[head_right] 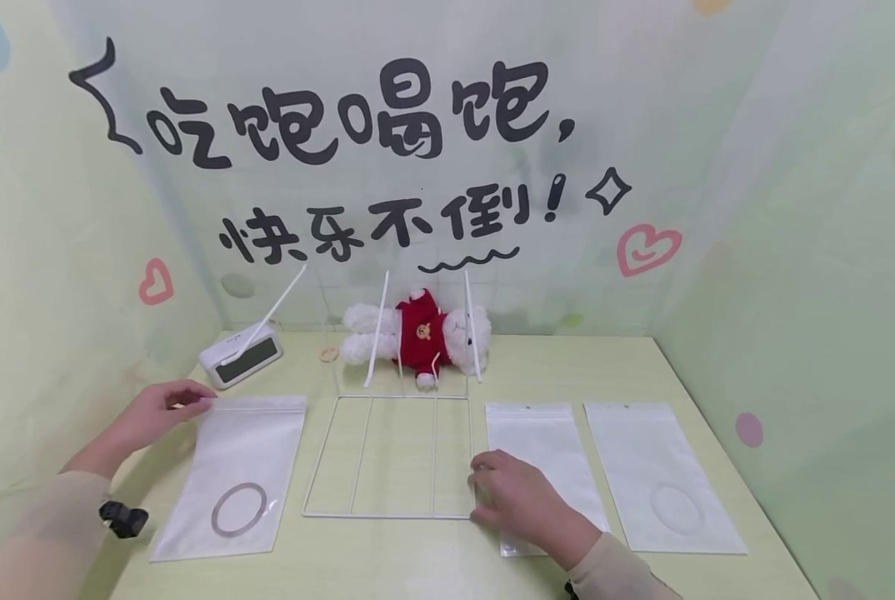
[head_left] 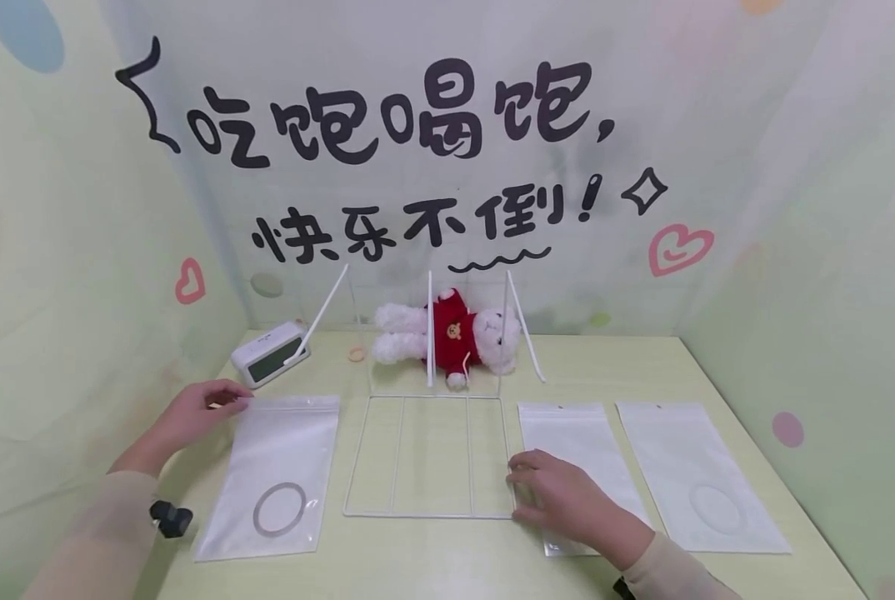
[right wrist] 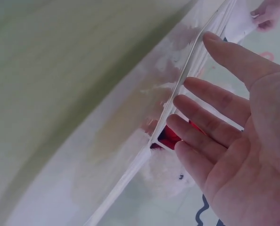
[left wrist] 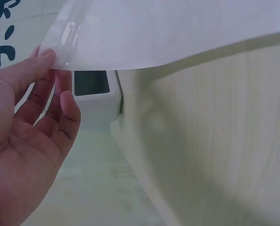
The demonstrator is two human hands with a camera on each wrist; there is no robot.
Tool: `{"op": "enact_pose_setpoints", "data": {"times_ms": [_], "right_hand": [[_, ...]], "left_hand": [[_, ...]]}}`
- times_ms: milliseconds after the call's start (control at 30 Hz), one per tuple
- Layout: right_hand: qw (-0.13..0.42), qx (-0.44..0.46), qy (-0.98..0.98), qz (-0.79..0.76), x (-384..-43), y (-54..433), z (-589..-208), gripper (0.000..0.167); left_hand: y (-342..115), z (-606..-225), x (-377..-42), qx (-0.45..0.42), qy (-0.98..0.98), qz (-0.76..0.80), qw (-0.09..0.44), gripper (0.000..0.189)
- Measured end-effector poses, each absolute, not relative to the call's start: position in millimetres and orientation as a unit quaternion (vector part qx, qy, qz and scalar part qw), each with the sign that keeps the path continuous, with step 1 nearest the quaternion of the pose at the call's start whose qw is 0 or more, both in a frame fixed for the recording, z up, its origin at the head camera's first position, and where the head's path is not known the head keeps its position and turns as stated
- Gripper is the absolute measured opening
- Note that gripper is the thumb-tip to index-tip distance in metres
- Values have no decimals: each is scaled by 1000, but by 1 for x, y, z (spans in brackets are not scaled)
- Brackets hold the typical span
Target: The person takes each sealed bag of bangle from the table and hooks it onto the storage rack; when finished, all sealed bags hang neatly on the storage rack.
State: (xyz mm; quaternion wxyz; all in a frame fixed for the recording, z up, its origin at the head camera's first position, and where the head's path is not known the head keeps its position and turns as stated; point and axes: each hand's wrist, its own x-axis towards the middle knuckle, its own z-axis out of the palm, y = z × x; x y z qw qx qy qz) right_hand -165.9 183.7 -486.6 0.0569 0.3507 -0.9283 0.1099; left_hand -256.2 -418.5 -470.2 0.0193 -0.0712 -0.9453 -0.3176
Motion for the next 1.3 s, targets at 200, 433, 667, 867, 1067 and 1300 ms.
{"op": "enact_pose_setpoints", "data": {"times_ms": [200,433,667,867,1067,1300], "right_hand": [[48,346,-930,113,-165,185,-487,41],[56,349,-928,115,-165,185,-488,41],[61,348,-929,112,-166,186,-491,41],[77,358,-924,112,-166,185,-493,41],[87,363,-921,113,-164,185,-493,41],[86,366,-921,106,-166,185,-492,40]], "left_hand": [[-414,-451,-244,-78,-945,-318,20,31],[-403,-420,-228,-100,-932,-344,52,28],[-380,-386,-212,-114,-922,-365,65,21],[-363,-365,-201,-142,-912,-376,86,15],[-347,-347,-190,-148,-908,-375,112,13],[-334,-326,-175,-191,-895,-383,126,18]]}}
